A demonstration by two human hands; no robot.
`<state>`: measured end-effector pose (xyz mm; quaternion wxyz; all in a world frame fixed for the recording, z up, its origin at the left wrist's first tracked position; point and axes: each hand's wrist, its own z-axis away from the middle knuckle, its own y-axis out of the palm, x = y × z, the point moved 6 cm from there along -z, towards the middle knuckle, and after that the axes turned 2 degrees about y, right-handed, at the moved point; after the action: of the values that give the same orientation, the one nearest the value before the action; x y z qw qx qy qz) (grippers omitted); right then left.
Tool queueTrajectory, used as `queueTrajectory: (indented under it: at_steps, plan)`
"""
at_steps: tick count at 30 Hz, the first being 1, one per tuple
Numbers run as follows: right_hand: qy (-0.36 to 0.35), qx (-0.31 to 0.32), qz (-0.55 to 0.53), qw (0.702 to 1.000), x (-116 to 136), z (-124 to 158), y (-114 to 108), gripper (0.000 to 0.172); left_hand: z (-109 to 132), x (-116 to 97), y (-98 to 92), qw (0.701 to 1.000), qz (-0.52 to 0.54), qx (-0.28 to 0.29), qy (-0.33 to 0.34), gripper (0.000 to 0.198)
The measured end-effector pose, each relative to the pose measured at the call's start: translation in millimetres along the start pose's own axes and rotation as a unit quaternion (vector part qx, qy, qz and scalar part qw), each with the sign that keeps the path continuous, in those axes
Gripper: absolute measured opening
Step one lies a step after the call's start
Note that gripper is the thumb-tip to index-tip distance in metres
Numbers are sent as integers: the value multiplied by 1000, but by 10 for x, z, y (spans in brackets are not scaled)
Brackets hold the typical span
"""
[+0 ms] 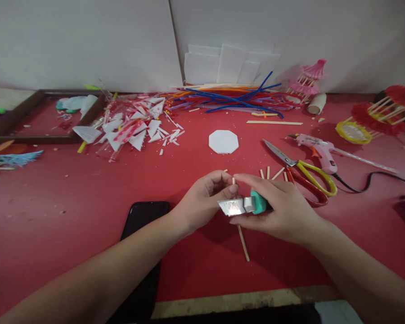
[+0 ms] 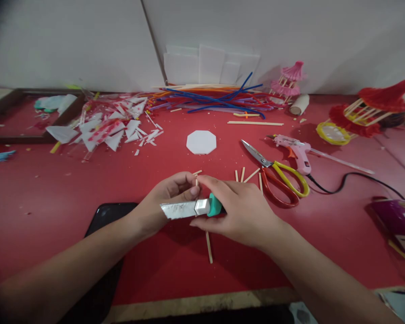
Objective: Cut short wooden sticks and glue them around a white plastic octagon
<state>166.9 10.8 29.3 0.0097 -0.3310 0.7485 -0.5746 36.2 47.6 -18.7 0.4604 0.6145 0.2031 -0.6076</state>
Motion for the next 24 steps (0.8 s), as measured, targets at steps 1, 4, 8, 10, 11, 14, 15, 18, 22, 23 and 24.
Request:
queueTrajectory:
  at_steps: [1, 4, 8, 10, 11, 14, 15, 18, 22, 23, 24]
  plan:
    - [4, 8, 5, 1000, 2, -1, 9, 59, -6, 9, 3, 1000, 2, 2, -5, 35]
    - [25, 24, 7, 999, -31, -9, -19, 54, -25, 21, 4, 1000, -14, 0, -1, 33]
    - [141, 33, 55, 988, -336, -1, -164, 55, -5, -13, -66, 987, -150, -50, 28, 22]
    - [218, 43, 113, 968, -560, 29, -237, 58, 25, -74, -55, 954, -290, -44, 67, 15]
    - [250, 62, 138, 956, -661, 49, -248, 59, 44, -111, -28, 929, -355, -31, 98, 11]
    - [288, 146, 174, 930, -850, 96, -194, 53, 106, -192, 52, 844, -501, -7, 191, 10]
    - [289, 167, 175, 926, -873, 105, -170, 52, 122, -206, 58, 812, -543, -16, 211, 12]
    - [289, 177, 162, 927, -865, 113, -158, 60, 137, -215, 9, 730, -641, -74, 225, 21]
    - [268, 135, 140, 944, -730, 112, -202, 56, 99, -168, -90, 700, -684, -108, 176, 19]
    - [255, 131, 133, 949, -681, 116, -200, 49, 87, -157, -106, 700, -687, -109, 163, 17]
    - [240, 131, 124, 954, -628, 122, -191, 40, 75, -149, -118, 700, -689, -109, 152, 14]
